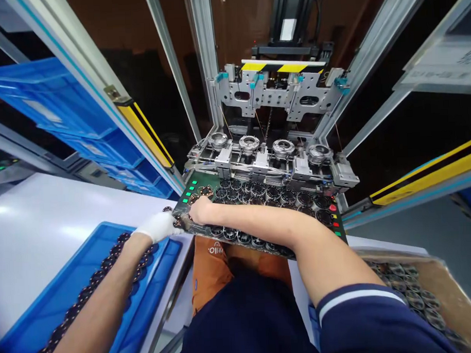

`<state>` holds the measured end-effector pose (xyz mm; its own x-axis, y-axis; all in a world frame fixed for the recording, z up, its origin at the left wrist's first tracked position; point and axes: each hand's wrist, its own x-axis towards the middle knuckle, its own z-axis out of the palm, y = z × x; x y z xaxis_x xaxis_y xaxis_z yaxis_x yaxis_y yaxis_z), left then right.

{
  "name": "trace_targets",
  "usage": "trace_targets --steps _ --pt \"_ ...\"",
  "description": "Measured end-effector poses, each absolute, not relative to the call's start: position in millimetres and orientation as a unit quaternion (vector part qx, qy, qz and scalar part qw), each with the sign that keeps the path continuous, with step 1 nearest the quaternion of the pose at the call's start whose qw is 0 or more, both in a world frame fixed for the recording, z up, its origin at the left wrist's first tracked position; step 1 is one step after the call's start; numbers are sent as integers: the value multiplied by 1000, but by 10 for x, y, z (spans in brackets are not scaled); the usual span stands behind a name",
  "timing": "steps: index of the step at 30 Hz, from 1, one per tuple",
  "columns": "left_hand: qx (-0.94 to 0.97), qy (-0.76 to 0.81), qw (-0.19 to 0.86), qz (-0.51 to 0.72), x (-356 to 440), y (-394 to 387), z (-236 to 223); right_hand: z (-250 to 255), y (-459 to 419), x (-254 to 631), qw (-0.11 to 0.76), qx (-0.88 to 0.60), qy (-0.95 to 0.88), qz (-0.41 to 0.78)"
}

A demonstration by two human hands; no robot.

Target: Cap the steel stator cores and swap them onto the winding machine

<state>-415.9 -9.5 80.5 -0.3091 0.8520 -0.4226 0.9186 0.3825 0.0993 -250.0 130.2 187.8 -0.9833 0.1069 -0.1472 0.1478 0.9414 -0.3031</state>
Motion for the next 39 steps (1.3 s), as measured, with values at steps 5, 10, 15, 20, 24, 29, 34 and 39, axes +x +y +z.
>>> trace_targets --steps 5,10,15,20,24,29,34,39 --pt "550 822 143 -42 -3938 -73 767 1938 1554 -2268 84 55 985 -140" --pt "595 787 41 159 -3533 -387 1065 2363 2194 -1008 17 120 974 -190" --pt "623 716 -27 313 -2973 -73 1277 2220 2334 122 -211 316 904 -194" --pt "670 683 -54 287 -2456 687 1154 1652 2148 234 -194 311 923 -115" --pt "679 685 -71 256 -2241 1051 1092 1485 2157 118 -175 314 929 -86" --pt "692 683 -63 224 -2181 1198 1122 1416 2251 37 -148 296 941 -74" --pt "685 673 -15 279 -2295 1037 1246 1573 2290 140 -160 270 943 -107" --pt "559 720 88 402 -2683 996 1690 2056 2536 120 -232 294 908 -187"
